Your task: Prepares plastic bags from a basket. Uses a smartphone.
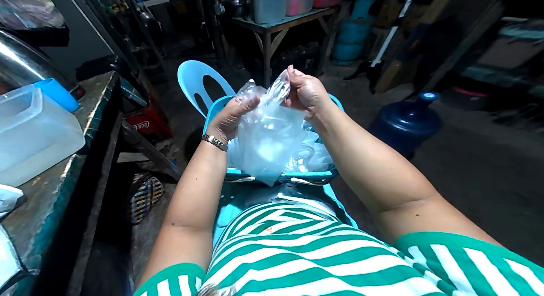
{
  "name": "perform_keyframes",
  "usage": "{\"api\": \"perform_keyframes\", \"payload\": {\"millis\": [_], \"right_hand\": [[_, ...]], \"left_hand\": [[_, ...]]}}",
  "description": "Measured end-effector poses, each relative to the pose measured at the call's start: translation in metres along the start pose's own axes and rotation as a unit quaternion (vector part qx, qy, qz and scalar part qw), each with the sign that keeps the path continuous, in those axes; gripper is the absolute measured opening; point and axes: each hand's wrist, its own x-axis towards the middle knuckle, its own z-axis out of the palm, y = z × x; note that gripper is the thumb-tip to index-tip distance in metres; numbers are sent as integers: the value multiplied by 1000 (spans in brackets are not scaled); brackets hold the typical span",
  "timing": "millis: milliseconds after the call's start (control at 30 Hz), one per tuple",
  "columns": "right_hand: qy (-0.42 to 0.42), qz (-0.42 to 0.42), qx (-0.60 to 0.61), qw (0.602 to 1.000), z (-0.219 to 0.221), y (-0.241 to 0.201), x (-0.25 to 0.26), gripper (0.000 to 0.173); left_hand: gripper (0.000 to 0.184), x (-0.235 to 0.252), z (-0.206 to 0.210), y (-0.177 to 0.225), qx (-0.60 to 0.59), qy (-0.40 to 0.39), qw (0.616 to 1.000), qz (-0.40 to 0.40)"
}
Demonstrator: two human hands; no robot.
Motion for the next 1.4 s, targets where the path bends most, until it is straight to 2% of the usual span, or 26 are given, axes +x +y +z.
{"api": "perform_keyframes", "payload": {"millis": [100, 167, 233, 300, 333, 400, 467, 500, 567, 633, 667, 733, 767, 867, 933, 1000, 1100, 1200, 1267, 1300, 1333, 1400], "right_hand": [[-19, 39, -152, 987, 1, 2, -1, 41], [-148, 74, -207, 964, -5, 0, -6, 46], [-298, 48, -185, 935, -15, 3, -8, 21], [-387, -7, -109, 916, -21, 6, -4, 6], [-386, -31, -72, 919, -24, 6, -3, 6], [-309, -53, -10, 950, -24, 5, -4, 17], [-259, -24, 34, 965, -21, 5, -1, 27], [-244, -2, 26, 969, -18, 3, -2, 30], [-226, 38, -26, 973, -11, 1, -7, 36], [-252, 54, -112, 960, -10, -1, -9, 45], [-277, 47, -154, 947, -10, 0, -10, 47], [-367, 27, -177, 913, -16, 5, -7, 43], [-416, 18, -170, 893, -19, 7, -5, 37], [-489, 14, -174, 855, -25, 6, -3, 12], [-446, -9, -195, 874, -27, 0, -5, 8], [-326, -48, -224, 917, -26, -6, -8, 16], [-138, -117, -268, 946, -19, -7, -2, 14], [-40, -209, -254, 943, -24, -10, 5, 36], [9, -236, -310, 921, -34, -15, 9, 26], [32, -217, -383, 897, -39, -17, 9, 20], [42, -172, -470, 865, -43, -18, 9, 19], [9, -29, -611, 791, -46, -15, 12, 26]], "left_hand": [[16, 0, 1, 1, 13, -10, 1000, 2], [14, 0, 1, -1, -42, 43, 997, 46], [16, 5, -3, -3, -112, 85, 988, 61], [23, 6, -6, -1, -144, 77, 985, 57], [28, 6, -6, 0, -153, 61, 985, 55], [27, 0, -4, 0, -127, 35, 990, 55], [3, -7, -3, -2, -82, 10, 994, 70], [12, -10, -3, -3, -65, 10, 995, 81], [16, -14, -5, -6, -56, 17, 990, 127], [19, -14, -12, -9, -91, -10, 983, 158], [30, -14, -14, -9, -103, -24, 982, 154], [50, -15, -11, -5, -68, -12, 990, 125], [54, -14, -6, -1, -40, 9, 994, 96], [36, 3, 3, -1, 57, 88, 994, 40], [25, 14, 2, -5, 107, 154, 981, 45], [19, 19, 2, -5, 151, 214, 964, 42], [20, 22, -2, -7, 176, 226, 957, 30], [19, 21, -4, -6, 164, 223, 961, 30], [13, 21, -5, -6, 145, 239, 959, 43], [11, 22, -5, -6, 131, 246, 959, 48], [11, 21, -4, -6, 116, 242, 962, 48], [13, 21, -1, -4, 98, 224, 969, 39]]}}
